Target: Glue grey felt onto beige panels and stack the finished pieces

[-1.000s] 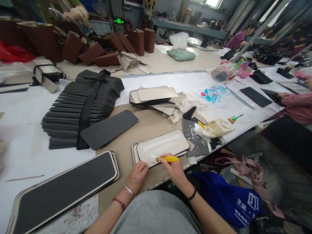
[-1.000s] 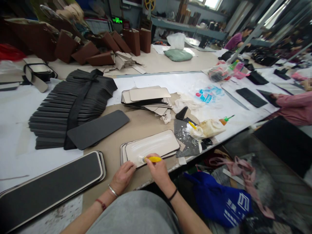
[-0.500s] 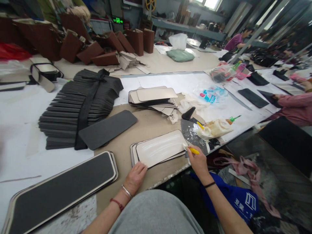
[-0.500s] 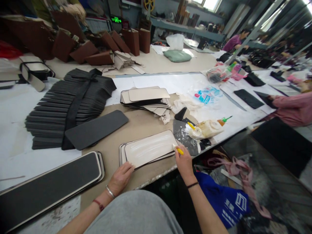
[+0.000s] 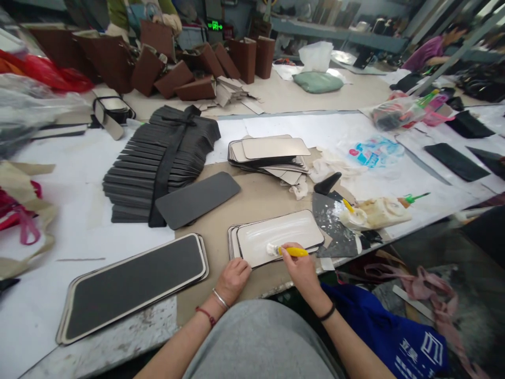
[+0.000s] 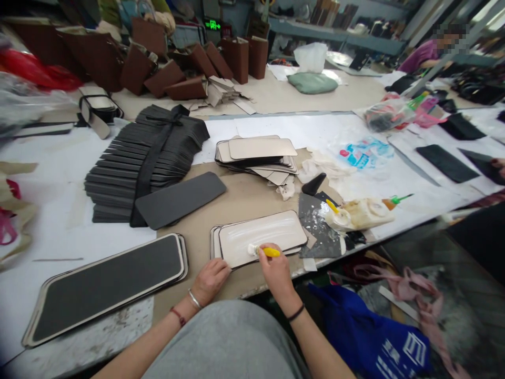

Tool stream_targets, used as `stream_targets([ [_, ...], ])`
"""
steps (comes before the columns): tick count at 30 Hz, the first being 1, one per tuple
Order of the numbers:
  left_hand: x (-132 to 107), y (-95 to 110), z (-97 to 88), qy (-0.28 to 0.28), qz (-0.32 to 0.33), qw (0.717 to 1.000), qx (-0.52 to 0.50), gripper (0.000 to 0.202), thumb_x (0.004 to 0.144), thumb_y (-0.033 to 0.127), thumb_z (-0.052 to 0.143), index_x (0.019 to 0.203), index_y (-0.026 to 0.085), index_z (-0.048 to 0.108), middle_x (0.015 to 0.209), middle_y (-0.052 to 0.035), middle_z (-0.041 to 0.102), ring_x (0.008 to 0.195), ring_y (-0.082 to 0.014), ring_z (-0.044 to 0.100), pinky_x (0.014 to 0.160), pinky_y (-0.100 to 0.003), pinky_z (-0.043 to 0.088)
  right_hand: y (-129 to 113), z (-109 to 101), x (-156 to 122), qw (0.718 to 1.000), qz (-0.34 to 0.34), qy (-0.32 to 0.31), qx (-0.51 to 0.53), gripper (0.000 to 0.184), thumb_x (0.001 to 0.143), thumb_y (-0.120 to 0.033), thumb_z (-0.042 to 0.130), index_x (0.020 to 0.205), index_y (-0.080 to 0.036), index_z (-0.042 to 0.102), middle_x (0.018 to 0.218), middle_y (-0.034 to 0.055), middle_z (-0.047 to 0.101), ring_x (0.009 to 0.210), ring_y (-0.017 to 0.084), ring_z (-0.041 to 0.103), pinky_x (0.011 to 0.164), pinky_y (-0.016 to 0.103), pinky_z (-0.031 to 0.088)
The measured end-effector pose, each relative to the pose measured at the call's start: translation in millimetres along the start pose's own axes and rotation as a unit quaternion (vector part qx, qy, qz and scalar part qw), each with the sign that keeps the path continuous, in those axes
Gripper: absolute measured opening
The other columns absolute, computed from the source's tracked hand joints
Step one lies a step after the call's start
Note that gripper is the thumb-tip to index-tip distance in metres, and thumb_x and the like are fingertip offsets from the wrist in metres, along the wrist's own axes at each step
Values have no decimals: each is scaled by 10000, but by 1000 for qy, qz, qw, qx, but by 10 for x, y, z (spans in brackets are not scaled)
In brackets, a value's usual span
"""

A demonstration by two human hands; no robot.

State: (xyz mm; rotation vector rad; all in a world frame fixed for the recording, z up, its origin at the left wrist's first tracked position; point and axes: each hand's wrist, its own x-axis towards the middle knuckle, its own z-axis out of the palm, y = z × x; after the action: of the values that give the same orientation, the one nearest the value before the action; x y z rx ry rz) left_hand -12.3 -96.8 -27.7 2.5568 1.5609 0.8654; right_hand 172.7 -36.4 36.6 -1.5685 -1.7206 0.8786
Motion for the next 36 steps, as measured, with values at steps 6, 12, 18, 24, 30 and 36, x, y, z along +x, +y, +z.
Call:
stream_targets([
  [6, -30, -10, 34, -10, -6, 1000, -9, 171, 851, 151, 427, 772, 158, 577, 692, -34, 548, 675, -134, 481, 621, -255, 436, -79, 147, -50, 996, -27, -77, 38, 182, 808, -330, 477, 798, -182, 584, 771, 48, 626, 719, 160, 584, 697, 279, 469],
  [12, -1, -6, 6, -5, -7, 1000, -15, 164, 842, 136, 432, 764, 165, 574, 698, -34, 552, 694, -132, 502, 635, -252, 456, -106, -13, 173, 999, -32, 18, -21, 173, 783, -325, 500, 790, -177, 589, 804, 64, 622, 780, 177, 576, 766, 304, 438],
  [18, 55, -13, -2, 38, -9, 999, -9, 188, 832, 123, 422, 711, 173, 557, 886, -58, 611, 871, -155, 539, 760, -292, 484, -341, 385, 371, 995, 2, -66, 81, 185, 771, -329, 483, 776, -184, 598, 771, 22, 641, 708, 138, 594, 680, 237, 447],
  [24, 29, -54, 25, 4, -20, 1000, -6, 157, 818, 144, 447, 739, 193, 574, 864, -44, 634, 836, -161, 559, 704, -294, 483, 113, -5, 764, 998, 54, 23, -29, 255, 727, -366, 463, 765, -172, 625, 669, 25, 643, 611, 157, 589, 628, 257, 433],
  [30, 23, -66, 39, 17, -7, 1000, -6, 190, 824, 139, 420, 750, 202, 583, 863, -47, 643, 849, -166, 572, 705, -294, 492, 647, -890, 985, 972, 87, 146, -164, 326, 736, -410, 441, 763, -158, 645, 602, 52, 630, 561, 188, 566, 576, 288, 402],
  [36, 42, -58, 36, 40, 4, 999, -9, 214, 854, 173, 391, 745, 199, 573, 860, -45, 643, 837, -157, 581, 726, -285, 504, 475, -717, 689, 976, 7, 137, -170, 221, 789, -318, 439, 789, -167, 601, 795, 76, 630, 721, 186, 572, 718, 305, 419],
])
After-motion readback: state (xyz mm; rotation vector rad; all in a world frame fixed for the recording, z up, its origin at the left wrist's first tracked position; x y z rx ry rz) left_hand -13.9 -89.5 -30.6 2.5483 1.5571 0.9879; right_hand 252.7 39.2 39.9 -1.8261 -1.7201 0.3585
